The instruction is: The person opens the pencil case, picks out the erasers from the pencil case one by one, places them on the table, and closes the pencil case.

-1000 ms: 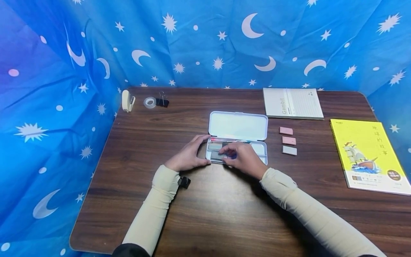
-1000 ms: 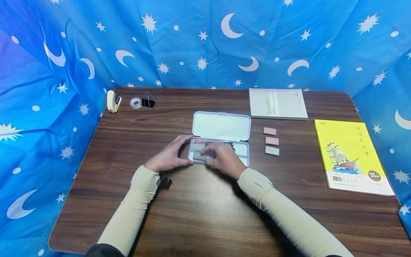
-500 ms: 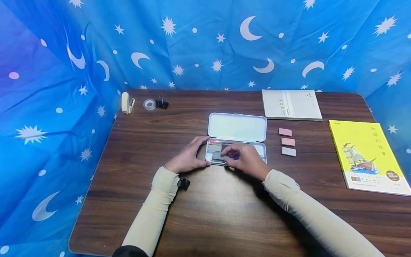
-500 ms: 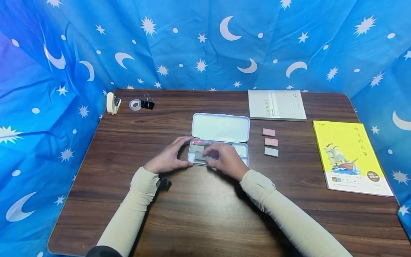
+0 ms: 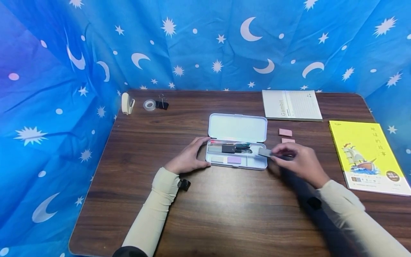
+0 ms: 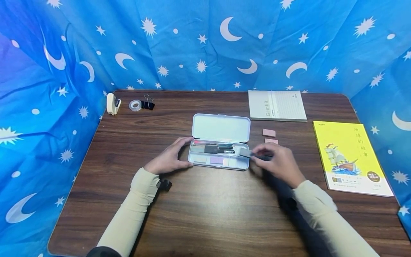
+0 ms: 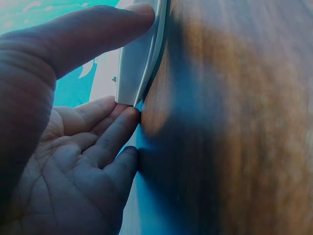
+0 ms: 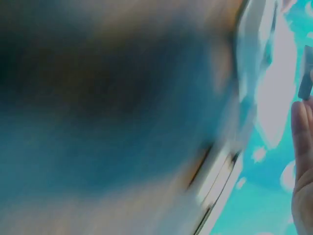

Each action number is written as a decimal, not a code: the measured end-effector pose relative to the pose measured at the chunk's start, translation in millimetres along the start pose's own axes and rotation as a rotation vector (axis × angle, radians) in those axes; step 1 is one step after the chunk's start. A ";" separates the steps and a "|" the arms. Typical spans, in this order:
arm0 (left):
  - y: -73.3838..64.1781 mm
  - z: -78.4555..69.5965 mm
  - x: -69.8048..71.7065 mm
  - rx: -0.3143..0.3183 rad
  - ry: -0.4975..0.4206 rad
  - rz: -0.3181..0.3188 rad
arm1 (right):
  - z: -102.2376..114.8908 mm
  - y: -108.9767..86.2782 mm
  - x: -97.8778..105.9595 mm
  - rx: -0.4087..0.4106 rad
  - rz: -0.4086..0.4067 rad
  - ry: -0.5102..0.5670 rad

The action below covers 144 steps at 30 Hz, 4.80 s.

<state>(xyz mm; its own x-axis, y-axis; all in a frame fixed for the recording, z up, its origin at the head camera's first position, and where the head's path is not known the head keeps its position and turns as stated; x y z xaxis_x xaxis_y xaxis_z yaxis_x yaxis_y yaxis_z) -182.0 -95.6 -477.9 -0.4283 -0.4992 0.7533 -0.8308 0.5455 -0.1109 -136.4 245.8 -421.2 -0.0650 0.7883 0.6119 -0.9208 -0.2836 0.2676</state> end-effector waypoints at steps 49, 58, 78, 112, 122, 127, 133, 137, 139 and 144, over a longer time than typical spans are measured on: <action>0.0 -2.0 0.0 0.008 0.003 0.012 | 49.8 59.4 -93.1 0.234 0.208 -0.010; 2.0 -3.5 -1.2 -0.015 0.006 0.009 | 56.5 84.9 -126.6 0.183 0.291 -0.041; 0.1 0.6 -0.1 0.022 -0.003 0.021 | 56.3 94.6 -135.5 0.179 0.344 -0.112; 1.6 1.5 -2.2 0.030 0.014 0.028 | -92.0 0.0 85.1 -0.322 -0.139 -0.163; 1.3 1.4 -4.0 0.040 0.020 0.034 | -110.6 2.7 83.2 -0.362 -0.115 -0.227; 1.3 0.6 -2.7 0.038 0.015 0.035 | -111.7 7.4 82.5 -0.384 -0.119 -0.229; 0.7 0.1 -1.7 0.043 0.018 0.037 | -108.8 9.8 84.0 -0.386 -0.133 -0.231; 0.5 0.2 -2.1 0.046 0.019 0.040 | -94.5 14.8 81.1 -0.330 -0.173 -0.232; 0.1 0.2 -2.2 0.050 0.017 0.041 | -79.2 19.8 72.7 -0.295 -0.184 -0.213; 0.1 -0.6 -1.8 0.042 0.013 0.034 | -25.8 38.0 27.8 -0.159 -0.131 -0.156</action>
<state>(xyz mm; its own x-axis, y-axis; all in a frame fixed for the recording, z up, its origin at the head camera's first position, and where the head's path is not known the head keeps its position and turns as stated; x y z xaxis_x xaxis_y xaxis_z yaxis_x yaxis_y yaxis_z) -181.2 -94.2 -479.0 -0.4518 -0.4721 0.7570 -0.8303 0.5329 -0.1632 -183.2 271.1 -413.2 0.1078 0.7153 0.6904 -0.9672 -0.0850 0.2392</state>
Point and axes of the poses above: each hand's wrist, its own y-axis towards the middle knuckle, its own x-axis out of the back of the hand, z = x × y, the point moved 6 cm from there along y, towards the middle knuckle, and after that the axes turned 9 degrees about y, right-handed, at the moved point
